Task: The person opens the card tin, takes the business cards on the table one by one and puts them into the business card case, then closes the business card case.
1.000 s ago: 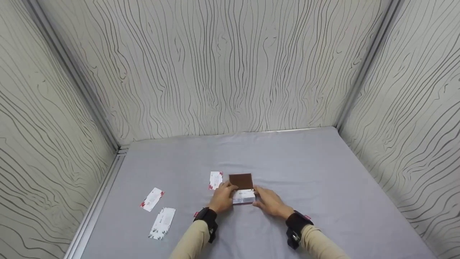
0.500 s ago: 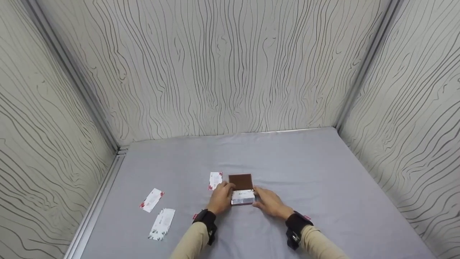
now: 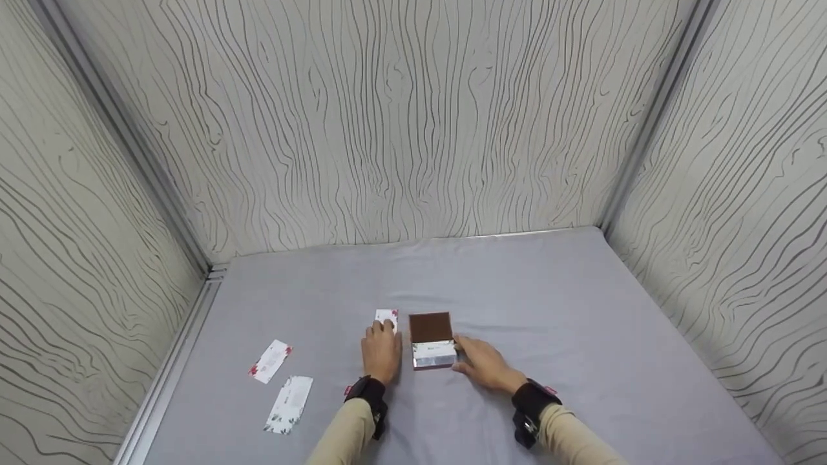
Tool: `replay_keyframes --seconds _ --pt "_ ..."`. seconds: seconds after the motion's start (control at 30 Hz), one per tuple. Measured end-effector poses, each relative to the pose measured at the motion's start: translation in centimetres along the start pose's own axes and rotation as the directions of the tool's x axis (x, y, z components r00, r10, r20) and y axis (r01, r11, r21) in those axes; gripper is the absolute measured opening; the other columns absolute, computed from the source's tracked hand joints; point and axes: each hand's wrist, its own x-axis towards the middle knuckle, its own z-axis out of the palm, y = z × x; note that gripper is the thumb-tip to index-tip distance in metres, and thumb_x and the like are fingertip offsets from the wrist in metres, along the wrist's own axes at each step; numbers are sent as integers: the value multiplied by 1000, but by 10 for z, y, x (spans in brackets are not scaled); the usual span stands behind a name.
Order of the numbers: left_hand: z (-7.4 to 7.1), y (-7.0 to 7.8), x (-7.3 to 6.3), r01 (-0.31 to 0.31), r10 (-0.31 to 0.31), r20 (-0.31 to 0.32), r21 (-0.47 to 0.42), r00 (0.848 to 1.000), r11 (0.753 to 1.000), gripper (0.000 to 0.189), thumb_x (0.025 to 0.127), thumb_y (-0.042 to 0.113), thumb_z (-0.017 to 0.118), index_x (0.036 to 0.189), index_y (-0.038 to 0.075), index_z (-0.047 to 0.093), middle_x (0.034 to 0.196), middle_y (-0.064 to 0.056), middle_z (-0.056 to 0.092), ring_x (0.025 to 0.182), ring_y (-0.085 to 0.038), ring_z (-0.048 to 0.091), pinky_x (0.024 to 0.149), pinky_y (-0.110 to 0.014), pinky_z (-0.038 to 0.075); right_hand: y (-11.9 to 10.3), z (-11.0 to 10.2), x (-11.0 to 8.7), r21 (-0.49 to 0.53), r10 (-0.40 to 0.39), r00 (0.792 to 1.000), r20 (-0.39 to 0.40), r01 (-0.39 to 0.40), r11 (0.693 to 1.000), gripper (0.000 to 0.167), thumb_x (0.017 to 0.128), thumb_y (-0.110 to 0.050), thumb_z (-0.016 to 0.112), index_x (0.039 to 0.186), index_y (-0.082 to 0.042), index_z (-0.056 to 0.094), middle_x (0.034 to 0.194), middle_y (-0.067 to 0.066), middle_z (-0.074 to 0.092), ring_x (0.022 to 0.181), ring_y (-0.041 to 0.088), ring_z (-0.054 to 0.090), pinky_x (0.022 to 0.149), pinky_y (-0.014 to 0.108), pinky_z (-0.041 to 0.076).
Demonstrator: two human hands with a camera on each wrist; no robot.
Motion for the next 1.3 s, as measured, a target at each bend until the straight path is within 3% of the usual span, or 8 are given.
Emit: replay_keyframes --seconds 0.13,0.27,0.67,1.07,1.3 --pt "-2 -6 1 133 -136 51 59 989 989 39 85 27 77 101 -4 59 91 -19 53 85 -37 55 69 -49 47 0 0 2 1 6 1000 5 -6 1000 51 90 -15 71 129 8 49 112 18 66 107 41 61 91 55 46" --pt "-3 -10 1 186 -193 67 92 979 978 49 81 33 80 102 -6 59 92 -19 52 88 -37 55 72 -49 46 1 0 2 1 20 1000 16 -20 1000 52 90 -17 71 130 8 49 114 20 65 108 42 60 92 55 45" --pt "-5 -9 3 189 -193 41 91 980 978 55 75 27 85 110 -7 58 88 -22 54 83 -39 56 69 -49 48 3 1 1 2 12 1000 8 -12 1000 52 90 -16 71 130 9 49 113 19 66 107 41 60 92 55 46" --pt "-12 -9 6 173 -178 51 83 983 981 56 71 24 88 106 -11 62 92 -23 54 85 -37 54 72 -47 47 3 3 1 -31 14 1000 9 -13 999 56 91 -18 70 132 13 47 113 18 67 109 42 60 94 53 45" --pt "-14 -10 6 156 -157 34 44 987 987 50 68 23 90 100 -8 66 92 -21 53 86 -36 52 73 -47 46 3 3 1 -26 23 1000 11 -22 999 55 90 -17 72 130 11 48 111 18 67 108 42 60 93 54 45"
